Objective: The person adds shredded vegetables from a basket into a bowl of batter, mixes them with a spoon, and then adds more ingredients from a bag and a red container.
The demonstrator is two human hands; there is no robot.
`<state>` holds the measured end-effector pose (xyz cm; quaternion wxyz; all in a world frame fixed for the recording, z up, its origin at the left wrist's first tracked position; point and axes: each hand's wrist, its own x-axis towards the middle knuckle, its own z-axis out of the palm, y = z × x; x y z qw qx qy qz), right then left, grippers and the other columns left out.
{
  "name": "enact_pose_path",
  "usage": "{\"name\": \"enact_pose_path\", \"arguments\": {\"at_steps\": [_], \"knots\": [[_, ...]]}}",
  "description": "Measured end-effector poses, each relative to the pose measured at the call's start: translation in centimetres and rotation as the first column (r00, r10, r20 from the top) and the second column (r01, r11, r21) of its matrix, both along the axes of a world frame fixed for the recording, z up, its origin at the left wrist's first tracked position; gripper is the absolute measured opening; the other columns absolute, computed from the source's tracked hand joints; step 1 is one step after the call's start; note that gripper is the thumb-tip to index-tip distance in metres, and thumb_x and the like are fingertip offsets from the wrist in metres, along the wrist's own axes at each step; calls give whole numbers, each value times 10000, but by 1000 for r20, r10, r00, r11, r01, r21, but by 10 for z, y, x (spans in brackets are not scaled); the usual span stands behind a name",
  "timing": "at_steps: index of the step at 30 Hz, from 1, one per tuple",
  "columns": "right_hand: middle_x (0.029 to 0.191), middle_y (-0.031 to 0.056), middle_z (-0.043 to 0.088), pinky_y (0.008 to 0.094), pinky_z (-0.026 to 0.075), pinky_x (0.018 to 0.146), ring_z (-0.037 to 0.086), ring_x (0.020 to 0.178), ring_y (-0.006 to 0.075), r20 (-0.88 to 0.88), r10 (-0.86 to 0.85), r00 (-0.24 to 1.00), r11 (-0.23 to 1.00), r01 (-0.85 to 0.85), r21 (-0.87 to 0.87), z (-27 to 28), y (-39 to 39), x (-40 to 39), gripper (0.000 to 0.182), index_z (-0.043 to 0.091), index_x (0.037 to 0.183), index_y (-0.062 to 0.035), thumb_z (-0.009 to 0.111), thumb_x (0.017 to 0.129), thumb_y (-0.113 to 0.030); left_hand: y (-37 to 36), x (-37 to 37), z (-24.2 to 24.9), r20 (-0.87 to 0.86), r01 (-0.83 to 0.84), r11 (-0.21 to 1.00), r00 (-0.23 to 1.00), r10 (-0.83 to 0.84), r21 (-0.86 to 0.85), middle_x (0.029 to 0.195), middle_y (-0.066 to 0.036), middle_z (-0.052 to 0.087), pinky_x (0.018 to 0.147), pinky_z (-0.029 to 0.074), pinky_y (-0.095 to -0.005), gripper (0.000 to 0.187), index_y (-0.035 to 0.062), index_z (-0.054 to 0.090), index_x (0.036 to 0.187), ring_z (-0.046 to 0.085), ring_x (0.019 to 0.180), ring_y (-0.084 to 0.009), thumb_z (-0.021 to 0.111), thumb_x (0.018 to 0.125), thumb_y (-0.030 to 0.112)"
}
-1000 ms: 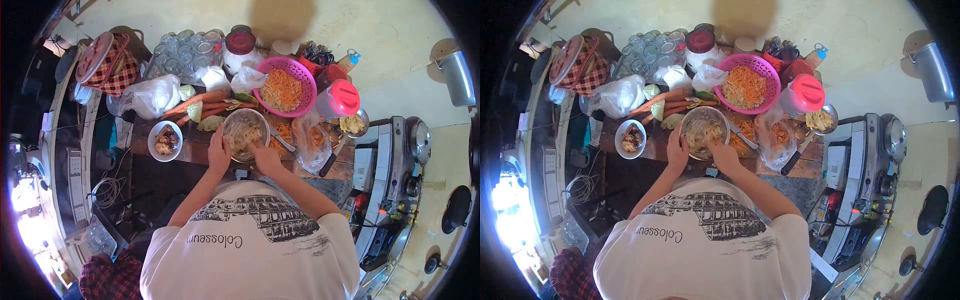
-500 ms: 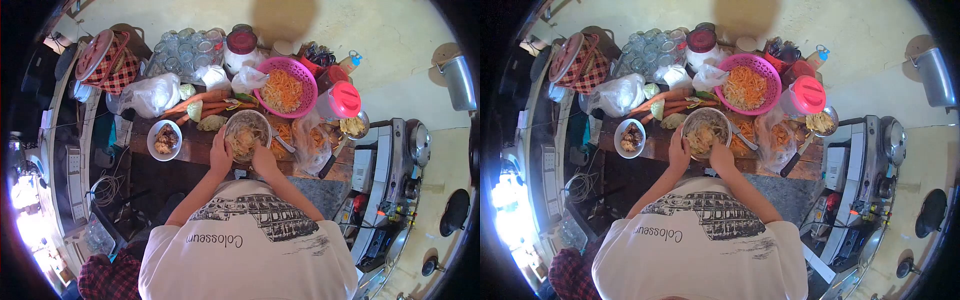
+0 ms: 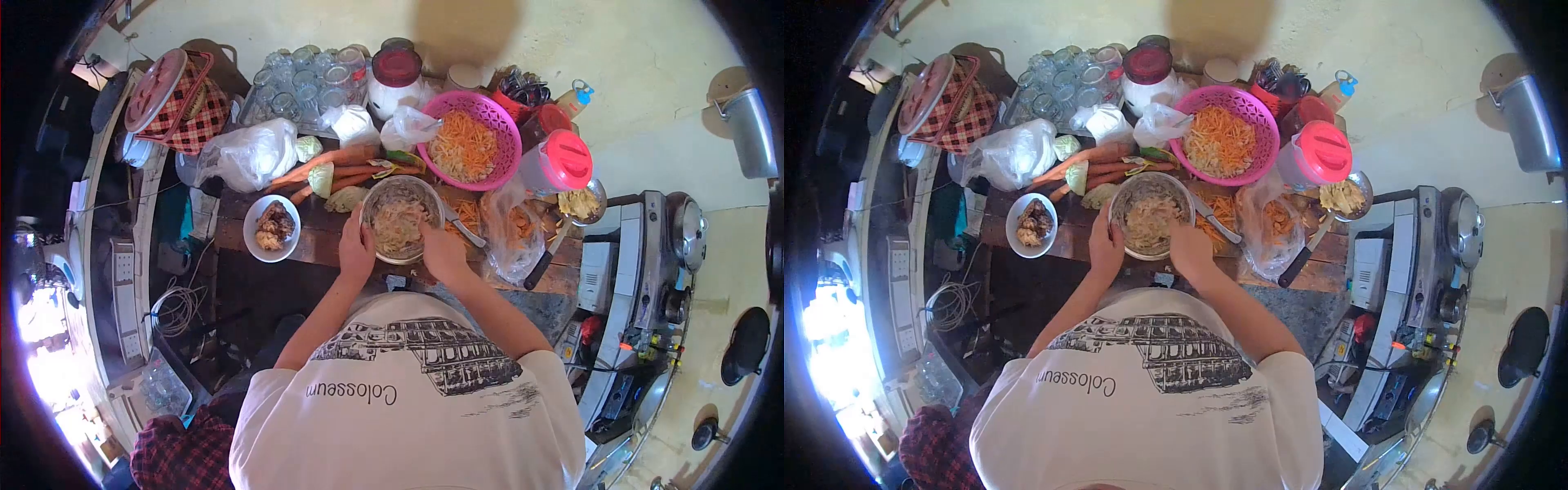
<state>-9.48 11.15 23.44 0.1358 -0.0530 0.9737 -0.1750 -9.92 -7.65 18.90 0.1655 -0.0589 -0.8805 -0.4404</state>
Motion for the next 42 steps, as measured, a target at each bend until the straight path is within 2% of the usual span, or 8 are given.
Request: {"name": "enact_pose_path", "arguments": {"at_steps": [6, 7, 13, 22, 28, 31, 34, 42], "knots": [[803, 226, 637, 483, 512, 651, 652, 766, 372, 124, 187, 975, 979, -195, 59, -36, -3, 23, 262, 538, 1076, -54, 500, 823, -111, 2, 1, 6, 73, 7, 999, 997, -10, 38, 1206, -255, 523, 924, 427, -420, 429, 0, 413, 1331, 530, 1107, -395, 453, 906, 45], [821, 225, 631, 475, 512, 666, 651, 778, 362, 165, 92, 982, 992, -105, 72, -12, 2, 7, 254, 540, 1076, -63, 486, 836, -123, 2, 1, 5, 41, 8, 1000, 999, -9, 26, 1179, -255, 528, 886, 440, -425, 438, 12, 409, 1337, 537, 1066, -405, 456, 903, 39], [818, 182, 628, 462, 505, 664, 647, 791, 346, -155, -83, 984, 996, 87, 23, 27, 10, -27, 245, 550, 1075, -101, 439, 857, -115, 1, -5, 10, 48, 15, 1000, 999, -15, 7, 1090, -252, 541, 790, 471, -433, 457, 59, 410, 1351, 558, 951, -421, 466, 898, 29], [804, 152, 612, 458, 499, 652, 631, 782, 342, -174, 276, 945, 949, -297, -109, 14, 4, -15, 209, 609, 1000, -123, 517, 812, -133, 0, -26, 24, 1, 117, 993, 993, -117, -22, 1038, -235, 571, 724, 485, -444, 449, 80, 451, 1317, 582, 876, -421, 490, 874, 21], [901, 108, 598, 403, 500, 699, 603, 859, 290, -352, 645, 678, 747, -657, 102, 6, 11, -46, 251, 630, 1008, -94, 535, 781, -143, 7, -38, 33, 25, 209, 977, 978, -208, -34, 970, -222, 568, 673, 476, -459, 461, 106, 450, 1317, 580, 801, -412, 500, 866, 28], [912, 99, 599, 380, 499, 690, 601, 852, 274, -309, 668, 677, 742, -637, 209, 0, 26, -54, 234, 646, 982, -98, 536, 783, -157, 5, -37, 34, 23, 233, 972, 972, -232, -42, 950, -213, 562, 655, 472, -461, 466, 107, 438, 1323, 577, 783, -405, 502, 867, 34], [896, 96, 605, 405, 510, 662, 614, 852, 281, -316, 531, 786, 845, -460, 274, 1, 39, -57, 256, 638, 1006, -122, 579, 759, -146, 7, -34, 38, 77, 247, 967, 967, -243, -59, 945, -211, 560, 644, 474, -455, 475, 116, 426, 1332, 579, 776, -401, 501, 869, 40], [807, 183, 649, 463, 505, 669, 651, 786, 360, 81, 100, 992, 976, -114, 186, -1, 36, -14, 259, 616, 1047, -80, 489, 830, -141, 4, -26, 32, 59, 194, 978, 980, -190, -72, 962, -211, 561, 626, 482, -454, 469, 132, 424, 1335, 589, 756, -402, 493, 879, 53]]}}
